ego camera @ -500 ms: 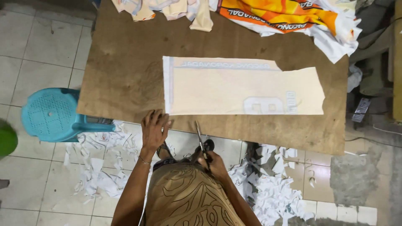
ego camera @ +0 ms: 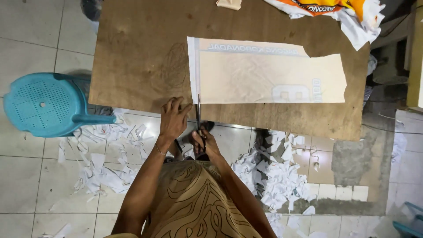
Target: Cutting out printed garment patterns from fabric sheets using scissors on a workbench
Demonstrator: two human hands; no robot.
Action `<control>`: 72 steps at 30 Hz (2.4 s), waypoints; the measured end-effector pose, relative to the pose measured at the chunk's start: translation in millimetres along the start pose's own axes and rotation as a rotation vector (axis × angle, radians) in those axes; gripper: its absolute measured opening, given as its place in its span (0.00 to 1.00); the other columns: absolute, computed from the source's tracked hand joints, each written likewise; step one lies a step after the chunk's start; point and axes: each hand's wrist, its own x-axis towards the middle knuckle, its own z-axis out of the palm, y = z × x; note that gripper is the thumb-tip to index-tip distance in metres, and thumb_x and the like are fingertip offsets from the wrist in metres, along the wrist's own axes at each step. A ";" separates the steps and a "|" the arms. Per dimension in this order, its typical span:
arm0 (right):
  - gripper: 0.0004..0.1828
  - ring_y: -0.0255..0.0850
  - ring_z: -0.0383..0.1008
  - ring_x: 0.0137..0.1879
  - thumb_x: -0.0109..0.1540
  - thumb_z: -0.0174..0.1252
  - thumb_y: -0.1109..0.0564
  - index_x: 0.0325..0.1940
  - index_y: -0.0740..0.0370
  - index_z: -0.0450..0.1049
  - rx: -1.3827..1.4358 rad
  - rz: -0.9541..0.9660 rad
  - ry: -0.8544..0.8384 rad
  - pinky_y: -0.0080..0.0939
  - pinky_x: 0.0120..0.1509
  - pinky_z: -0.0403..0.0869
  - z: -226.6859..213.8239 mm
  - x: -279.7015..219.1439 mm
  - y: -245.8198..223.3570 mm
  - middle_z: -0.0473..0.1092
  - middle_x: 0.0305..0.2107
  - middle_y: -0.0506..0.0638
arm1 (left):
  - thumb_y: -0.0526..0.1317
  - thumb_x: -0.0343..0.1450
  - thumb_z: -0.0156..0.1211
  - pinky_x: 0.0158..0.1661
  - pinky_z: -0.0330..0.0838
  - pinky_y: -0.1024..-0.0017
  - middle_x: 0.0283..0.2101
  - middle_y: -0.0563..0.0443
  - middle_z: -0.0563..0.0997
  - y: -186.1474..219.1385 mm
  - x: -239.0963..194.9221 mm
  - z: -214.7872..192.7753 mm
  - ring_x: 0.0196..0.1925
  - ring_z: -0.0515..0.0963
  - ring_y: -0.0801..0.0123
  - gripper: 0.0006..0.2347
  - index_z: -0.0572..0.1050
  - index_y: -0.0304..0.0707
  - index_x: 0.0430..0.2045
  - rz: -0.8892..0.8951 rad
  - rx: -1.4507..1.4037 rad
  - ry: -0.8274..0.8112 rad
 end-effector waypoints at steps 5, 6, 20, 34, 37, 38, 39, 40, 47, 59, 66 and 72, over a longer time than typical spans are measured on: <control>0.31 0.40 0.72 0.25 0.63 0.69 0.35 0.50 0.65 0.72 0.004 0.002 0.047 0.39 0.28 0.77 2.8 5.3 0.9 0.67 0.22 0.52 | 0.39 0.77 0.50 0.44 0.78 0.53 0.43 0.37 0.82 25.1 22.5 -26.8 0.51 0.81 0.46 0.15 0.74 0.42 0.58 -0.247 -0.402 -0.038; 0.29 0.38 0.71 0.23 0.62 0.71 0.38 0.47 0.66 0.73 0.023 -0.001 0.080 0.37 0.26 0.76 4.4 4.3 -0.6 0.66 0.20 0.51 | 0.39 0.75 0.54 0.43 0.77 0.46 0.41 0.32 0.83 26.7 30.8 -26.2 0.47 0.82 0.40 0.18 0.70 0.42 0.61 -0.382 -0.534 -0.027; 0.40 0.38 0.73 0.25 0.59 0.69 0.28 0.50 0.68 0.70 -0.001 0.121 0.063 0.38 0.28 0.78 11.5 9.7 -61.8 0.67 0.22 0.51 | 0.43 0.67 0.64 0.45 0.79 0.44 0.38 0.45 0.86 20.6 59.1 -19.2 0.45 0.85 0.44 0.31 0.58 0.48 0.67 -0.713 -0.672 -0.238; 0.43 0.39 0.71 0.26 0.59 0.72 0.33 0.57 0.71 0.66 0.005 0.130 0.082 0.37 0.27 0.75 8.6 43.6 -98.0 0.65 0.23 0.50 | 0.42 0.64 0.69 0.51 0.76 0.42 0.42 0.36 0.85 28.9 59.7 -45.0 0.50 0.83 0.38 0.34 0.59 0.46 0.66 -0.737 -0.693 -0.269; 0.45 0.40 0.72 0.26 0.58 0.73 0.33 0.60 0.71 0.65 0.026 0.148 0.079 0.38 0.27 0.76 8.1 52.2 -100.9 0.66 0.23 0.51 | 0.44 0.64 0.69 0.52 0.76 0.42 0.44 0.35 0.84 29.6 63.2 -48.2 0.51 0.83 0.39 0.35 0.58 0.48 0.67 -0.738 -0.682 -0.276; 0.45 0.40 0.72 0.26 0.58 0.73 0.33 0.60 0.71 0.65 0.022 0.131 0.082 0.38 0.27 0.76 5.3 56.0 -106.1 0.66 0.23 0.51 | 0.44 0.64 0.69 0.52 0.76 0.42 0.44 0.35 0.84 26.9 64.3 -41.4 0.51 0.83 0.39 0.35 0.58 0.48 0.67 -0.726 -0.686 -0.263; 0.48 0.39 0.72 0.27 0.57 0.69 0.26 0.59 0.70 0.66 0.032 0.162 0.044 0.38 0.29 0.77 4.0 57.8 -109.2 0.66 0.24 0.50 | 0.42 0.66 0.69 0.53 0.76 0.43 0.47 0.35 0.83 23.9 62.5 -35.5 0.52 0.82 0.40 0.34 0.59 0.47 0.67 -0.747 -0.707 -0.267; 0.53 0.38 0.72 0.28 0.56 0.65 0.19 0.58 0.69 0.67 0.043 0.193 0.006 0.37 0.32 0.77 2.6 60.4 -112.2 0.66 0.26 0.49 | 0.41 0.67 0.68 0.54 0.76 0.44 0.50 0.35 0.82 20.4 61.1 -29.0 0.54 0.82 0.42 0.33 0.59 0.46 0.67 -0.767 -0.728 -0.270; 0.44 0.40 0.71 0.25 0.56 0.69 0.24 0.51 0.67 0.69 0.021 0.184 0.048 0.38 0.27 0.76 3.7 82.8 -132.0 0.65 0.23 0.49 | 0.42 0.65 0.66 0.53 0.76 0.45 0.39 0.45 0.87 25.8 62.9 -42.1 0.49 0.84 0.44 0.32 0.60 0.49 0.66 -0.801 -0.703 -0.294; 0.42 0.40 0.71 0.24 0.56 0.68 0.23 0.48 0.65 0.71 -0.003 0.147 0.038 0.37 0.27 0.76 6.8 113.4 -158.7 0.65 0.23 0.50 | 0.41 0.67 0.63 0.50 0.78 0.47 0.38 0.43 0.87 33.0 62.6 -51.6 0.47 0.85 0.44 0.29 0.61 0.48 0.65 -0.756 -0.690 -0.246; 0.44 0.38 0.71 0.26 0.54 0.68 0.21 0.48 0.64 0.71 -0.008 0.179 0.012 0.37 0.31 0.76 7.8 123.4 -186.7 0.66 0.24 0.49 | 0.42 0.66 0.64 0.50 0.77 0.45 0.39 0.41 0.86 31.5 62.7 -49.9 0.47 0.84 0.42 0.30 0.61 0.49 0.65 -0.772 -0.687 -0.252; 0.47 0.38 0.69 0.33 0.53 0.63 0.17 0.48 0.61 0.66 0.013 0.199 -0.040 0.36 0.40 0.74 10.8 136.4 -204.4 0.63 0.28 0.47 | 0.39 0.67 0.62 0.49 0.78 0.48 0.37 0.44 0.85 34.2 58.9 -43.7 0.47 0.85 0.45 0.30 0.60 0.48 0.66 -0.768 -0.699 -0.220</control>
